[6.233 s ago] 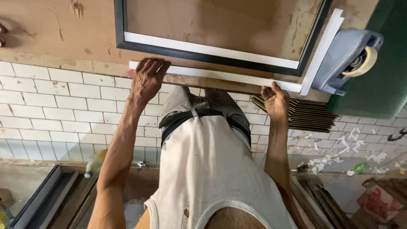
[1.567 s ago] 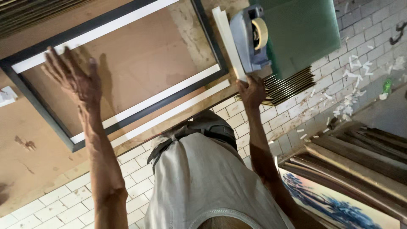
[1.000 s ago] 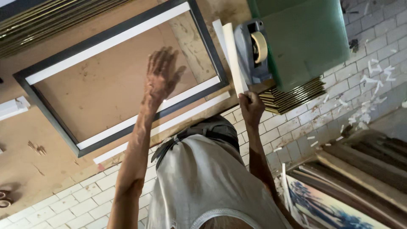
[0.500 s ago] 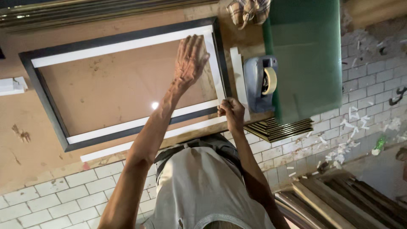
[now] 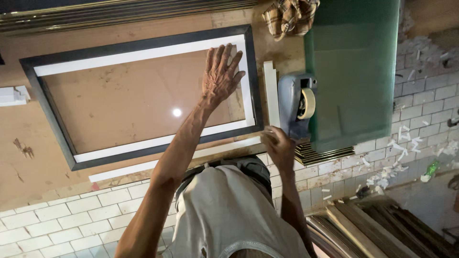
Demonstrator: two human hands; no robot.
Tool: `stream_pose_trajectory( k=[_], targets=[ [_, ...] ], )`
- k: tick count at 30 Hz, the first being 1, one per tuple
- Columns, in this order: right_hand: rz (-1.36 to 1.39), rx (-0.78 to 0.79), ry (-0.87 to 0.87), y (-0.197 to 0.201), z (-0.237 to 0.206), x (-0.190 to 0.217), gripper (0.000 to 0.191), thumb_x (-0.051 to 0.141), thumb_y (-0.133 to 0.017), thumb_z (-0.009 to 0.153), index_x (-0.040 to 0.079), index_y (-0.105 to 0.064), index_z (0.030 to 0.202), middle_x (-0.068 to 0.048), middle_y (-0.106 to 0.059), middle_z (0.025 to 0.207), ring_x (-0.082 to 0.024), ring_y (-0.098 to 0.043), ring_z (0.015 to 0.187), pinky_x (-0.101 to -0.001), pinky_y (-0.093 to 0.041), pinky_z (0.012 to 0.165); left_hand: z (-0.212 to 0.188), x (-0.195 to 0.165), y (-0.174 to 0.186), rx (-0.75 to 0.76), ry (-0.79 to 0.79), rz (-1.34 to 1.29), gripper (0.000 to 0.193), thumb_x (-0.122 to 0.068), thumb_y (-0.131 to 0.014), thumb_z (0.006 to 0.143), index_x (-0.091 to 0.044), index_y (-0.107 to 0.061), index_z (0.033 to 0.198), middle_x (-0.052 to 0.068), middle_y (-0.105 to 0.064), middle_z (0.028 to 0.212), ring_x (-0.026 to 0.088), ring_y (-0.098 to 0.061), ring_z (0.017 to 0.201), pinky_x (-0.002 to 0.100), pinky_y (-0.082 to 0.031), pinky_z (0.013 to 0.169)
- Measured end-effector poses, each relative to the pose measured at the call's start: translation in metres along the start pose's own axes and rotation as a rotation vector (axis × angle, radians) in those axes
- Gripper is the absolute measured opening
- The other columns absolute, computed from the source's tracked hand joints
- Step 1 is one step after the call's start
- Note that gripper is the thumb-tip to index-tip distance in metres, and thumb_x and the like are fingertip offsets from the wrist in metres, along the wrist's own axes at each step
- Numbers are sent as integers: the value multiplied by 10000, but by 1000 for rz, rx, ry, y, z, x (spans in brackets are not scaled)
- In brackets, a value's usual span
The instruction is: The person works at a workbench fitting white mat board strips into a black picture frame, pressing them into place along the frame edges. They wipe the frame's glass with a cloth, reposition the frame, and handle additional white strips, aligning and seating them inside the frame.
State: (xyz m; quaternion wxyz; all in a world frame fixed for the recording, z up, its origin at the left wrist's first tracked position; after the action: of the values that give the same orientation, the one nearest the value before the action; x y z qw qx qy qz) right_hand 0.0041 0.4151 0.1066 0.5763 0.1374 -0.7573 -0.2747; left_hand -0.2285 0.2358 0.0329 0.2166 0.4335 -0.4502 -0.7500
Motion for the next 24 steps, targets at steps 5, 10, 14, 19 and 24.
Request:
stream_pose_trajectory(
  k=[5,10,14,19,24],
  targets=[
    [-185,-47,-132,57,-15,-4,362,390,-692,990,66,-742,1145,-85,-777,950,-157,-761,828,-305,-644,675,0,0,-6,39,33,5,621,-497,-575,1060,-141,-477,1559,204,-372,1611,396,-318,1506,604,-146,1263],
    [-272,-204,-174,107,-13,-18,326,331,-712,993,50,-761,1153,-88,-780,919,-141,-733,760,-301,-594,630,1,4,-16,69,30,33,640,-507,-578,1063,-143,-454,1575,192,-342,1631,393,-287,1516,607,-120,1257],
    [-199,-224,-75,127,-10,-35,291,232,-757,1041,-25,-743,1176,-98,-759,920,-135,-690,820,-267,-568,746,-1,7,-26,135,42,12,728,-539,-616,1047,-112,-428,1605,192,-309,1662,424,-247,1526,619,-86,1248],
    [-7,-194,-199,128,6,-67,298,177,-735,994,-13,-713,1223,-89,-755,1054,-113,-703,905,-254,-583,803,-5,10,-22,109,-2,-20,743,-535,-660,1078,-92,-437,1631,253,-327,1653,443,-255,1529,644,-70,1241],
    [187,30,-345,113,20,-87,213,108,-710,969,0,-758,1146,-114,-699,1173,-152,-686,1035,-267,-572,922,-5,7,-13,67,-28,-22,716,-503,-684,1103,-87,-449,1637,258,-347,1648,461,-268,1527,641,-61,1255]
  ],
)
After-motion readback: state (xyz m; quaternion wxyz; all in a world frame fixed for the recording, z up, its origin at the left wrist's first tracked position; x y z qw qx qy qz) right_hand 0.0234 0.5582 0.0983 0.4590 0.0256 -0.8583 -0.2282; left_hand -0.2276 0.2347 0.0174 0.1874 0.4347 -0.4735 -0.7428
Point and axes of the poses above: each hand's wrist, its own z-axis towards the middle knuckle, its own y-axis out of the back of the hand, x = y × z, the point moved 3 cm from there along z, towards the middle knuckle
